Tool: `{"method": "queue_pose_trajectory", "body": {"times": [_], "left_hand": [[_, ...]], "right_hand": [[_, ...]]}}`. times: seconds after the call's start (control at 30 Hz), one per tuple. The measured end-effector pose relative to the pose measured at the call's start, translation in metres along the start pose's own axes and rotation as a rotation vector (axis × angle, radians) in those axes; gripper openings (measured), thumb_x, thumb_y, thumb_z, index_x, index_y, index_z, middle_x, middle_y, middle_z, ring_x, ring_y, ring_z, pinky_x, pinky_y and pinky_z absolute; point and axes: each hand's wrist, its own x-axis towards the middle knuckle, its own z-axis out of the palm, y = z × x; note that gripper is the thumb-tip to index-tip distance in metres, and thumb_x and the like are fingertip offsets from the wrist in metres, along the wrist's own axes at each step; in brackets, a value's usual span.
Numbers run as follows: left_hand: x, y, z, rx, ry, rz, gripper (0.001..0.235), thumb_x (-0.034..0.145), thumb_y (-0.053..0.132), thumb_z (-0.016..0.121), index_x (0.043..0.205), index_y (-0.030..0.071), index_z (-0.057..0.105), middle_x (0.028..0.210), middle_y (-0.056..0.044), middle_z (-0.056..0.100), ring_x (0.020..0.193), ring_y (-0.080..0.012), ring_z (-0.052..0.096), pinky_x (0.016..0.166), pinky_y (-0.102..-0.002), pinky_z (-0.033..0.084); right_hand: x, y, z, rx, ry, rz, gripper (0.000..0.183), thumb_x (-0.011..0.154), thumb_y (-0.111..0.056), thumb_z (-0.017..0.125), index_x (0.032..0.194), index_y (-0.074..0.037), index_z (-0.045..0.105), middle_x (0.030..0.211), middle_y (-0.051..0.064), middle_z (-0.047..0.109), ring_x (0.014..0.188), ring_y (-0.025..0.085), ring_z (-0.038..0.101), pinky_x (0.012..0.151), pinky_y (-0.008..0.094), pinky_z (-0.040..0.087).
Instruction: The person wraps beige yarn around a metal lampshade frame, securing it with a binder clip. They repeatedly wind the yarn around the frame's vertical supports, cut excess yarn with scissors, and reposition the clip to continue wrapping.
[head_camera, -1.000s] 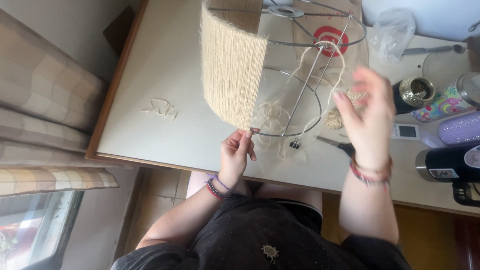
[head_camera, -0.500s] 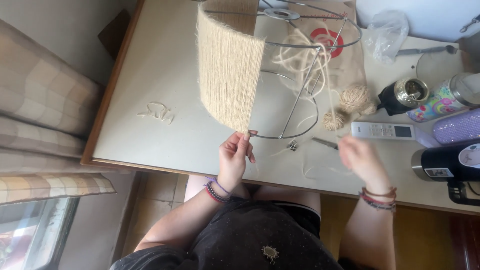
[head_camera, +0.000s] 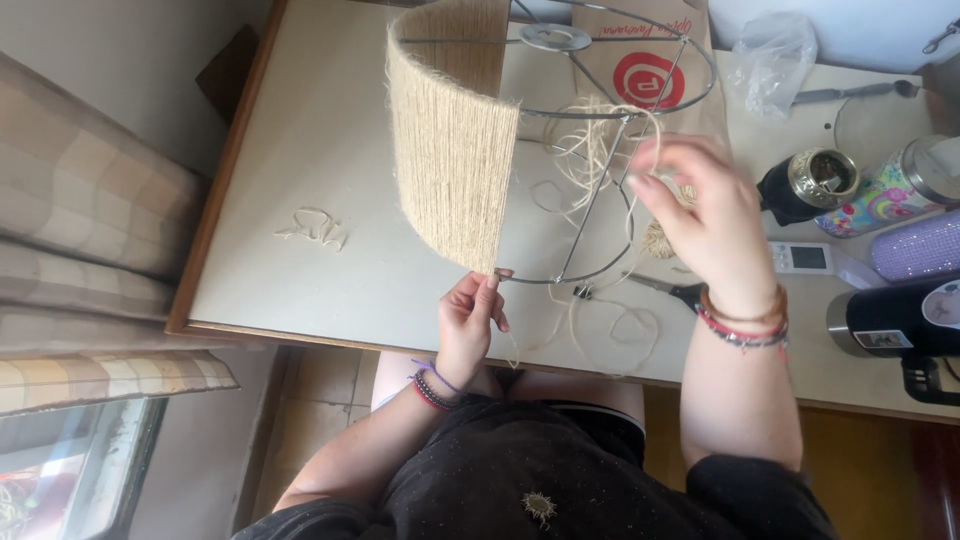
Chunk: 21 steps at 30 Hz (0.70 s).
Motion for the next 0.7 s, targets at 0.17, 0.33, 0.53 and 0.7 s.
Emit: {"method": "queue_pose_trajectory", "body": {"times": [0.17,0.33,0.53,0.7], "left_hand": [[0.000,-0.002,-0.003,0.011,0.000,-0.002,0.023,0.104,0.008,0.056,0.092,-0.007,0.068,0.057,-0.008,0.059,0.039,-0.0119,0.058,0.038,-0.024,0.053],[-0.002,-0.003,-0.002,0.001,0.003,0.002,0.024,0.104,0.009,0.057,0.090,-0.007,0.068,0.056,-0.008,0.057,0.039,-0.0128,0.058,0.037,-0.025,0.053],[-0.001,0.003,0.000,0.003,0.018,-0.002,0.024,0.104,0.009,0.057,0.089,-0.006,0.067,0.057,-0.007,0.057,0.040,-0.0121,0.057,0.037,-0.026,0.053],[0.003,0.008,0.005,0.017,0.010,0.015,0.023,0.104,0.008,0.057,0.089,-0.007,0.068,0.055,-0.006,0.056,0.040,-0.0125,0.058,0.038,-0.027,0.054]], "right_hand": [[0.046,-0.024,-0.015,0.619,0.010,0.235,0.023,0.113,-0.035,0.049,0.105,-0.018,0.064,0.111,0.011,0.069,0.110,0.022,0.069,0.100,0.033,0.057],[0.050,0.077,-0.003,0.498,0.401,-0.116,0.026,0.119,-0.033,0.046,0.117,-0.009,0.057,0.097,0.006,0.053,0.098,0.018,0.054,0.104,0.036,0.046],[-0.099,0.110,0.015,-0.659,0.292,0.070,0.034,0.130,-0.028,0.048,0.120,-0.005,0.071,0.099,0.012,0.069,0.101,0.034,0.068,0.120,0.054,0.031],[-0.165,0.083,0.034,-0.568,-0.597,0.718,0.047,0.106,-0.044,0.046,0.087,-0.014,0.078,0.076,0.010,0.077,0.080,0.033,0.077,0.076,0.046,0.058]]}}
